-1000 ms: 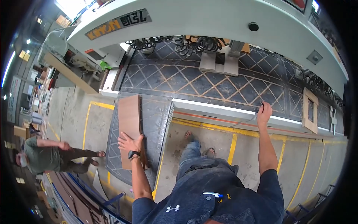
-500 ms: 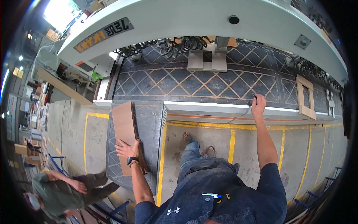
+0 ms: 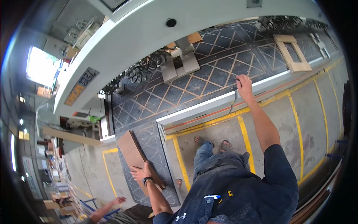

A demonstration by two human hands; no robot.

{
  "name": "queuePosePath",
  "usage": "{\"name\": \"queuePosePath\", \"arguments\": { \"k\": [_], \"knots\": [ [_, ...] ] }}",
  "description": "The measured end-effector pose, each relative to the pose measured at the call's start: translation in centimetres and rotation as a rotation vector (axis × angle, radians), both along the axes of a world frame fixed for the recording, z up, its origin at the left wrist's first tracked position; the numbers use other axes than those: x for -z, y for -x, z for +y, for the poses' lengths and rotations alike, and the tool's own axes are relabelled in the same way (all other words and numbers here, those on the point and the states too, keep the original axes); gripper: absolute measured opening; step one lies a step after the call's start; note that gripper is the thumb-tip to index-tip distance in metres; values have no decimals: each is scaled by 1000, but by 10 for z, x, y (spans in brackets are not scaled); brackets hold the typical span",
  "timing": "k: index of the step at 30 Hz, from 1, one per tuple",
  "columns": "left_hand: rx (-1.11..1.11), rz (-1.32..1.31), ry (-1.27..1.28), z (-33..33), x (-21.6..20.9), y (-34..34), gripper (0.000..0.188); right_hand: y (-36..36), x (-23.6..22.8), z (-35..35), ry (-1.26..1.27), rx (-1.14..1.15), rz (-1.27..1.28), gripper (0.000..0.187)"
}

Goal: Operating an industrial woodworking machine by loading panels and adjusting controls on a touchscreen.

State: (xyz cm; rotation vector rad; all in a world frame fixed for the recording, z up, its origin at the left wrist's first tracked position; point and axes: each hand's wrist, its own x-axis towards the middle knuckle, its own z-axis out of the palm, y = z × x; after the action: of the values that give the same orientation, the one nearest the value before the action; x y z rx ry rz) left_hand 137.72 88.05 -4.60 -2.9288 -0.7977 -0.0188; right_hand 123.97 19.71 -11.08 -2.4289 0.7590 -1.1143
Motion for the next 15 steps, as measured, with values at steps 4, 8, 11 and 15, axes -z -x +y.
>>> {"name": "queuePosePath", "arguments": {
  "k": [4,8,11,15],
  "knots": [
    [-11,26,25,-5,-6,0,126,4,0,0,-21,-3,1,23],
    [-16,38,24,-6,-8,-1,125,4,-2,2,-36,-1,-8,23],
    [-21,41,34,-7,-8,-3,125,3,-3,0,-47,-15,-4,24],
    [-32,30,22,-10,-8,-7,126,0,-4,-1,-53,-15,12,24]
  ]
}}
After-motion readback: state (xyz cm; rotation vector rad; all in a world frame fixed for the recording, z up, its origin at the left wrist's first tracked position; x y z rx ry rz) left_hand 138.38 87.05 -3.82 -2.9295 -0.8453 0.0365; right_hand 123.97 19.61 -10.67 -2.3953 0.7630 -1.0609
